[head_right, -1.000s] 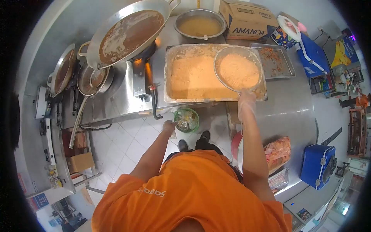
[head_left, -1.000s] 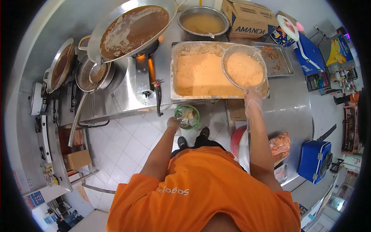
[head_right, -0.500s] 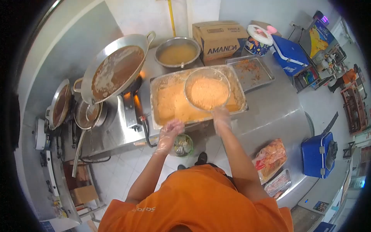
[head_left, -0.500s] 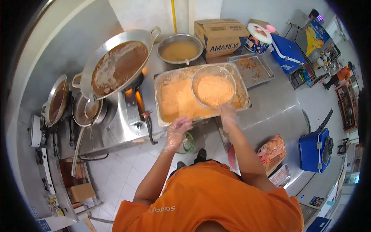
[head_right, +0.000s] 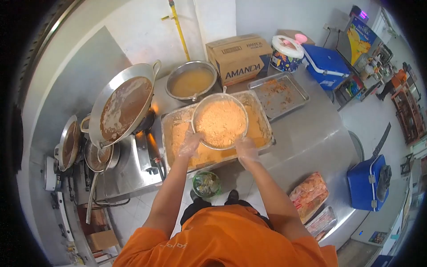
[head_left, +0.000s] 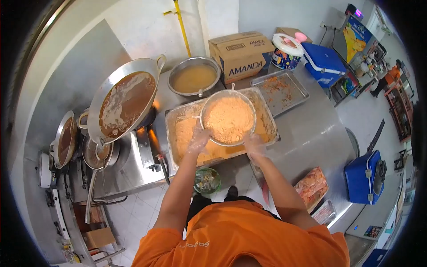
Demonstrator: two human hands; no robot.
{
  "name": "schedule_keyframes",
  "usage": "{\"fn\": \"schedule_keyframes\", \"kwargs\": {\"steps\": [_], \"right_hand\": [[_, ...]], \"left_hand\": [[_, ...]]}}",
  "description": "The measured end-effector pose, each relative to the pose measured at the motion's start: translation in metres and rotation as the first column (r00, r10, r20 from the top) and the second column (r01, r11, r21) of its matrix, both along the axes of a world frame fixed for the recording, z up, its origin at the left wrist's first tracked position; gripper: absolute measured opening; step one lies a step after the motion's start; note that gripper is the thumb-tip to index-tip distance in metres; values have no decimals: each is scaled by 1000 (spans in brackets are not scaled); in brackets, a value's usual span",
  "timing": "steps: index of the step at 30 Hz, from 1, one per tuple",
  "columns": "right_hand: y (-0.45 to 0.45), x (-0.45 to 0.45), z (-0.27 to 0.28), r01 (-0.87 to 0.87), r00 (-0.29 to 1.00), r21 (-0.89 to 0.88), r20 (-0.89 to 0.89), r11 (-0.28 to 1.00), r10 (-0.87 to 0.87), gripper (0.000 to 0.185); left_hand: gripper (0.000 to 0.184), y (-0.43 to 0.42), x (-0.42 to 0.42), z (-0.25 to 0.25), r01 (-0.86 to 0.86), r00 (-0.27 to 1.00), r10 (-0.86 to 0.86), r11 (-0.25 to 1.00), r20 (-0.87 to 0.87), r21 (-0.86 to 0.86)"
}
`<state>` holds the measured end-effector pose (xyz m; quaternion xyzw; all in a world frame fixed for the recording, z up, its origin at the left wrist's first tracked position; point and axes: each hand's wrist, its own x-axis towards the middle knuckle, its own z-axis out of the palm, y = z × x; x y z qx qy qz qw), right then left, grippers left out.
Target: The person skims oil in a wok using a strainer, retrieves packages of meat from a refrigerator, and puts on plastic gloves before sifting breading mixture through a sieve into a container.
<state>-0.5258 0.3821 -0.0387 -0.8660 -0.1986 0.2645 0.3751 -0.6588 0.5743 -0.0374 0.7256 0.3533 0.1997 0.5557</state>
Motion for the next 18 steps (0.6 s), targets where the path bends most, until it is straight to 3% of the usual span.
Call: {"fn": "schedule_keyframes", "kwargs": {"steps": [2,3,6,7,8,10,11,13,16,18], "right_hand": [[4,-5,-1,44,993,-85,-106,995,-53,48],[9,-1,2,71,980,-142,-174,987,-95,47],[9,-8,-12,50,998,63,22,997,-51,45],[-5,-12,-30,-203,918,43,357,978,174,42],[-12,-24,-29,-191,930,23,325,981,174,42],[9,-13,4,-43,988,-71,-150,997,32,48],[18,-7,0,-21,991,-51,-134,998,14,48],[10,-18,-28,-25,985,-73,171,997,37,47],[26,-21,-18,142,983,-153,141,978,-121,40],[30,-9,-25,179,957,-75,246,981,-156,38]], "left_hand": [[89,-27,-7,33,-201,972,141,912,-187,-358],[83,-30,-10,48,-207,974,151,890,-167,-407],[88,12,10,38,-139,984,84,909,-154,-392],[92,12,1,18,-120,980,41,902,-193,-414],[95,9,-12,-2,-105,973,1,892,-230,-440],[98,23,-7,3,-57,973,-46,900,-225,-432],[96,31,1,12,-60,974,-34,915,-224,-400],[91,22,-4,13,-81,968,-18,922,-251,-379],[87,30,6,21,-84,972,-3,930,-234,-358],[88,59,31,28,41,984,-98,937,-150,-346]]}}
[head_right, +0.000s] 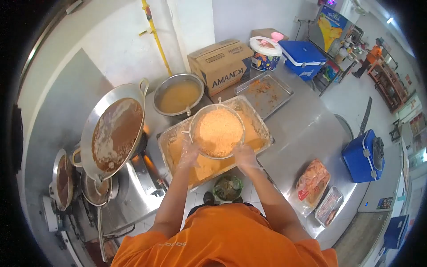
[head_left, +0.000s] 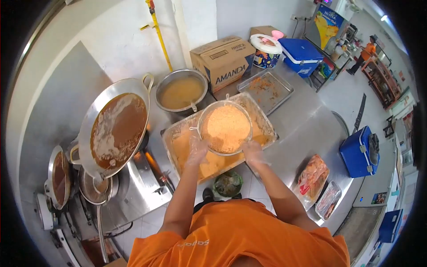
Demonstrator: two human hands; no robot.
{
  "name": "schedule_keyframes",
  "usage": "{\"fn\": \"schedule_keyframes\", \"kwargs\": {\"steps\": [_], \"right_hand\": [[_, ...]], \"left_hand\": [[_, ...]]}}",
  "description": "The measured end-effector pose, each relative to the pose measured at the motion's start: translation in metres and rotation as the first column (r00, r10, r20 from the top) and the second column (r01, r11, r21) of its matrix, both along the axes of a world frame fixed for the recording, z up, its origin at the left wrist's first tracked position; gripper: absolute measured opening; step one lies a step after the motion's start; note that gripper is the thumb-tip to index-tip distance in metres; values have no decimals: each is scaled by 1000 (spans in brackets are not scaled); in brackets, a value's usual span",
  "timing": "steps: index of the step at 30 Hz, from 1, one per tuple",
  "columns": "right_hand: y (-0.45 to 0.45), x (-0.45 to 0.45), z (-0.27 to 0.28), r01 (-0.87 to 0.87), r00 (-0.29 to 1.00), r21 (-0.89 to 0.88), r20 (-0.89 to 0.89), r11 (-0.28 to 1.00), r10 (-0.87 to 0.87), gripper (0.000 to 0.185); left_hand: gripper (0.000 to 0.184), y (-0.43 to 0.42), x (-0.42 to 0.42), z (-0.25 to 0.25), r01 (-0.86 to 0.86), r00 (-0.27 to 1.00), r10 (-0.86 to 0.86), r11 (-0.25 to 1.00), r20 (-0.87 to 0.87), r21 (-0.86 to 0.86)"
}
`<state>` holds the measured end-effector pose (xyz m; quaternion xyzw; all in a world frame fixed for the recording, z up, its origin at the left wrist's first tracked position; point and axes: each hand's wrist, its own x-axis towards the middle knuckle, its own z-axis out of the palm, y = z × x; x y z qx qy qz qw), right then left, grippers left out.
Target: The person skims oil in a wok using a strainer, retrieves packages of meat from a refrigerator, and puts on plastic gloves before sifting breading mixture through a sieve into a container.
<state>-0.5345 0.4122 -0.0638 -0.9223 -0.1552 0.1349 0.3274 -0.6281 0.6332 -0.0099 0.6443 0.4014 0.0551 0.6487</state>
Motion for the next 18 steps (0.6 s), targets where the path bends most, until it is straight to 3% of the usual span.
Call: {"fn": "schedule_keyframes", "kwargs": {"steps": [2,3,4,5,6,7,8,9,10,12,13,14,15,16,17,18], "right_hand": [[-17,-11,-20,-327,916,-144,194,934,350,37],[-3,-21,8,-173,982,-153,52,973,183,35],[0,-28,23,-164,982,-149,65,975,175,35],[3,-34,33,-94,991,-98,91,991,103,34],[5,-40,36,-26,995,-53,98,998,31,35],[6,-34,28,-21,996,-61,86,998,27,35],[4,-27,12,-129,982,-199,109,972,153,32],[6,-25,8,-226,951,-324,131,918,281,29],[5,-26,8,-215,950,-317,152,924,273,29],[4,-41,22,-164,902,-300,340,940,265,25],[6,-34,29,-159,905,-306,335,939,263,25],[7,-33,31,-204,928,-374,220,905,300,23],[7,-35,30,-253,938,-425,111,869,328,22],[5,-37,29,-244,936,-416,135,876,325,22],[2,-38,27,-244,916,-356,222,902,335,23],[1,-38,31,-253,894,-302,291,919,342,25]], "left_hand": [[88,-3,-16,-31,102,995,-102,994,3,-46],[88,-7,-30,-47,148,989,-149,987,-1,-69],[88,-9,-28,-48,156,988,-156,986,10,-62],[82,-13,-25,-49,48,940,-49,999,337,10],[76,-15,-26,-52,-74,784,39,997,620,30],[76,-10,-23,-55,-69,791,41,997,610,22],[76,-4,-22,-64,-8,945,-8,999,327,49],[75,0,-22,-62,62,998,-64,996,27,66],[75,-3,-21,-57,67,996,-71,995,44,79],[64,-21,-25,-29,-179,908,26,927,419,330],[64,-10,-18,-35,-173,909,24,930,416,324],[67,6,-18,-57,52,979,-86,982,182,180],[69,15,-22,-76,235,971,-235,972,-29,-10],[69,13,-21,-81,236,972,-236,972,-14,11],[62,6,-18,-82,89,974,-152,937,166,337],[56,2,-15,-77,-116,930,-117,806,348,581]]}}
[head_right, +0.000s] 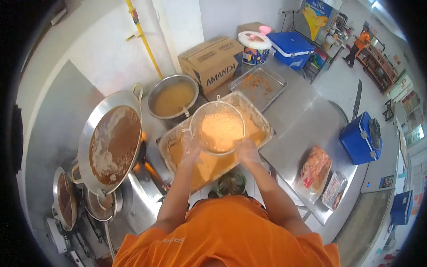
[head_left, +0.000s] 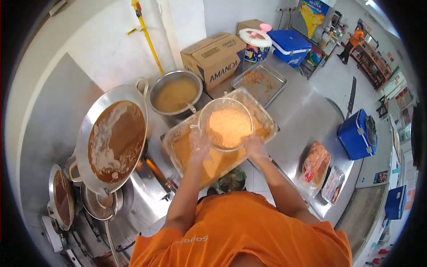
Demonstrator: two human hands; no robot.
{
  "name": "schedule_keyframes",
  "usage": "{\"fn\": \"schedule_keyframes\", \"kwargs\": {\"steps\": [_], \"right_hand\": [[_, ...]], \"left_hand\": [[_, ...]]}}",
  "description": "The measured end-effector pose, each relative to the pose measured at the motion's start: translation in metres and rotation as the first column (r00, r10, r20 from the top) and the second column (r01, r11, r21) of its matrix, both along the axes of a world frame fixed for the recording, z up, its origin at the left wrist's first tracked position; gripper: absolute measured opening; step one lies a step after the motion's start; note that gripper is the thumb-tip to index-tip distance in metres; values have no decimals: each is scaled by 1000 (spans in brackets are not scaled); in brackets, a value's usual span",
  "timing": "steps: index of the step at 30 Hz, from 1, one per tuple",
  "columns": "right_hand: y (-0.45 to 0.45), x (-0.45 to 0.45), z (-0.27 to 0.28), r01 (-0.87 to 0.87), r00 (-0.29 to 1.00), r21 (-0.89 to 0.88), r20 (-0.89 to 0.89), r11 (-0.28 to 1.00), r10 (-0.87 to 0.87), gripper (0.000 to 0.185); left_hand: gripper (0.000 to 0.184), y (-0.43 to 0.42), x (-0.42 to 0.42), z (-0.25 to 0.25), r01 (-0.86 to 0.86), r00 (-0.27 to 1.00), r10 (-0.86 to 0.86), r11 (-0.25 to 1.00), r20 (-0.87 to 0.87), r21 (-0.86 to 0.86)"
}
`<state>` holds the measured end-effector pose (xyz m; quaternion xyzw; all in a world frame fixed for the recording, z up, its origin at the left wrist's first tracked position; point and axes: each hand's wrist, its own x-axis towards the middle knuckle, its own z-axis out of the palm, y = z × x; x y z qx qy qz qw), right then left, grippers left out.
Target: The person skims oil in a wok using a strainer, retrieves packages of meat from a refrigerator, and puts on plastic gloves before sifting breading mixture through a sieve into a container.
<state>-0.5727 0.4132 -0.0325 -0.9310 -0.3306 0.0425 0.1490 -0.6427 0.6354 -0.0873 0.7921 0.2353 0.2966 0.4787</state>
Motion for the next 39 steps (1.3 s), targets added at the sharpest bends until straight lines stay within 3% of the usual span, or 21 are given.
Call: {"fn": "schedule_keyframes", "kwargs": {"steps": [1,3,6,7,10,12,13,16,17,19,20,22,23,27,29,32,33,34,35,37,39], "right_hand": [[4,12,3,3,1000,-2,4,1000,-3,25],[2,5,5,292,889,-26,-361,956,-281,28],[1,18,-22,83,996,145,-21,986,-81,34],[0,8,1,336,919,163,-270,928,-286,38],[-30,-29,-41,287,927,37,-261,957,-268,36],[-9,22,-40,220,970,41,-119,975,-214,34],[-4,40,-42,192,980,26,-61,981,-190,33],[-19,44,-70,-88,996,-137,-44,987,83,30],[-9,23,6,-1,990,-74,-138,997,-10,27],[-2,21,-10,118,993,102,0,988,-118,26],[-5,14,-24,228,969,245,36,942,-244,25],[-12,31,-31,98,994,-3,-44,995,-98,26],[-14,32,-36,-60,991,-202,-126,977,34,27],[-7,33,-11,212,963,23,-175,977,-205,34],[-17,35,-49,-58,996,-258,-85,964,37,31],[-18,21,-11,-80,993,-155,72,985,92,30],[-9,18,-19,393,894,82,-265,916,-360,30],[-11,26,-24,395,889,63,-275,916,-365,30],[-13,31,-25,149,972,-101,-168,984,-165,32],[-6,35,-11,-96,995,-247,-45,964,88,33],[-6,12,19,319,926,39,-226,947,-302,35]], "left_hand": [[56,5,8,4,3,1000,-3,1000,4,-2],[60,-1,-8,3,-55,898,-192,844,-396,-533],[58,2,7,9,-2,966,-53,977,-253,-213],[58,7,16,8,-2,968,-52,977,-246,-214],[61,-10,-25,-51,-28,887,-167,910,-430,-413],[64,1,7,-47,-97,901,104,995,-421,37],[72,-1,7,-29,44,983,-81,974,-163,-221],[76,-25,-13,-9,-176,900,-114,787,-420,-592],[76,-32,-34,-19,-192,891,-116,780,-439,-596],[75,-8,1,-13,40,986,-45,999,-163,-37],[75,4,19,-38,32,988,-37,999,-150,-34],[75,-4,0,-135,-70,971,150,923,-186,378],[75,-19,-29,-130,-60,965,148,929,-218,366],[79,-7,4,-27,31,999,-31,1000,-8,-5],[66,3,-3,-90,2,872,79,986,-483,165],[83,-21,-12,21,23,978,-65,978,-199,-208],[83,-12,-2,3,22,978,-64,978,-199,-209],[83,-6,3,-28,31,969,-22,999,-246,33],[83,-13,-16,-59,63,951,20,964,-309,258],[82,-18,-19,-19,49,922,-3,993,-386,107],[82,-12,6,31,26,904,-35,999,-426,-28]]}}
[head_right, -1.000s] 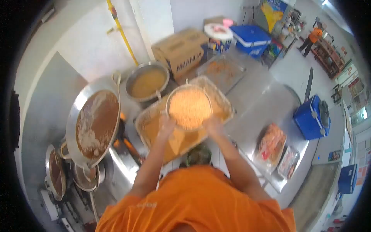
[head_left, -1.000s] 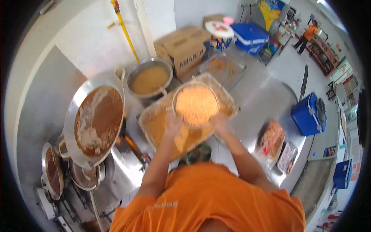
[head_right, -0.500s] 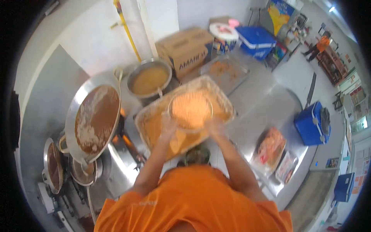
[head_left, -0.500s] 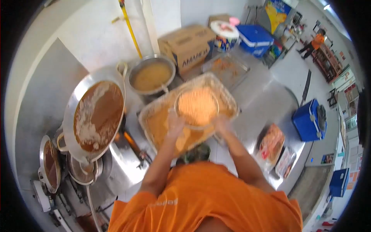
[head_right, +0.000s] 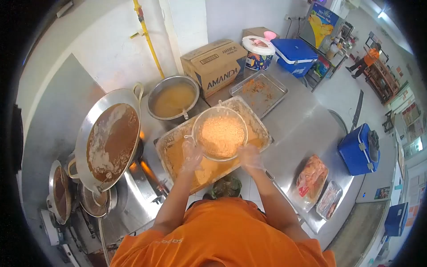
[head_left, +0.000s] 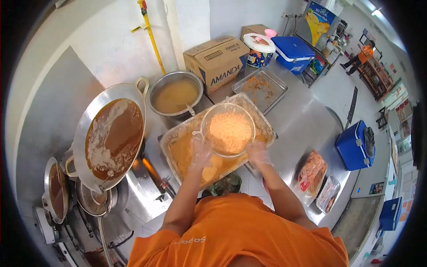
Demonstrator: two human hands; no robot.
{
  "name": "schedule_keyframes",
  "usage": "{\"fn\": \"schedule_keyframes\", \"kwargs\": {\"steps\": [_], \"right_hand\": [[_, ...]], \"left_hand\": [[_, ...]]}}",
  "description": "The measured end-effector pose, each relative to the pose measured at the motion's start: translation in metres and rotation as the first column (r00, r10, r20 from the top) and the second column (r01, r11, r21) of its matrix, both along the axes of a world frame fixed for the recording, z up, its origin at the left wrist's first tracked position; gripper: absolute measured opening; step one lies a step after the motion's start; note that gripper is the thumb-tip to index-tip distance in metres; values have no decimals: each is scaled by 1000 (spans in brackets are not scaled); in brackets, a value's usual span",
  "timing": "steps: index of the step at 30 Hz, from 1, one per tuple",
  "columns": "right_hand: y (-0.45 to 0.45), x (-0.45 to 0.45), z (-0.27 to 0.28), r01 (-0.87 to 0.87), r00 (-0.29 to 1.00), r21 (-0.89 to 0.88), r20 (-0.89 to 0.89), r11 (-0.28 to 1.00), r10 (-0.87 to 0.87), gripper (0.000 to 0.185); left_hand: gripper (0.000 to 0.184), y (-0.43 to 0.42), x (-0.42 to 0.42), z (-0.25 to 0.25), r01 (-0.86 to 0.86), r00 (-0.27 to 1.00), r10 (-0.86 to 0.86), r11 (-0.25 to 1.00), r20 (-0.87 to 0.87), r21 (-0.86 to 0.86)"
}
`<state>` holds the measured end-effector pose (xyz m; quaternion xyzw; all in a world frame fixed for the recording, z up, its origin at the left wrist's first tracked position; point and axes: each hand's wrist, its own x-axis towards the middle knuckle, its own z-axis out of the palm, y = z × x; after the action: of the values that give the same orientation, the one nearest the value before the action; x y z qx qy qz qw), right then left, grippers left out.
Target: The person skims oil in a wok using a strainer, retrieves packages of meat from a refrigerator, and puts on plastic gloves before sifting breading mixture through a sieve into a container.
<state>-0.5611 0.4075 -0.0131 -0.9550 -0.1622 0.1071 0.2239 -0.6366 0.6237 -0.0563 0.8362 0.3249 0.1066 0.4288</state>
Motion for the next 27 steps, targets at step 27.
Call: {"fn": "schedule_keyframes", "kwargs": {"steps": [27], "right_hand": [[-5,2,8,28,1000,55,-10,998,-27,37]], "left_hand": [[61,-29,-15,5,240,702,141,876,698,-418]]}}
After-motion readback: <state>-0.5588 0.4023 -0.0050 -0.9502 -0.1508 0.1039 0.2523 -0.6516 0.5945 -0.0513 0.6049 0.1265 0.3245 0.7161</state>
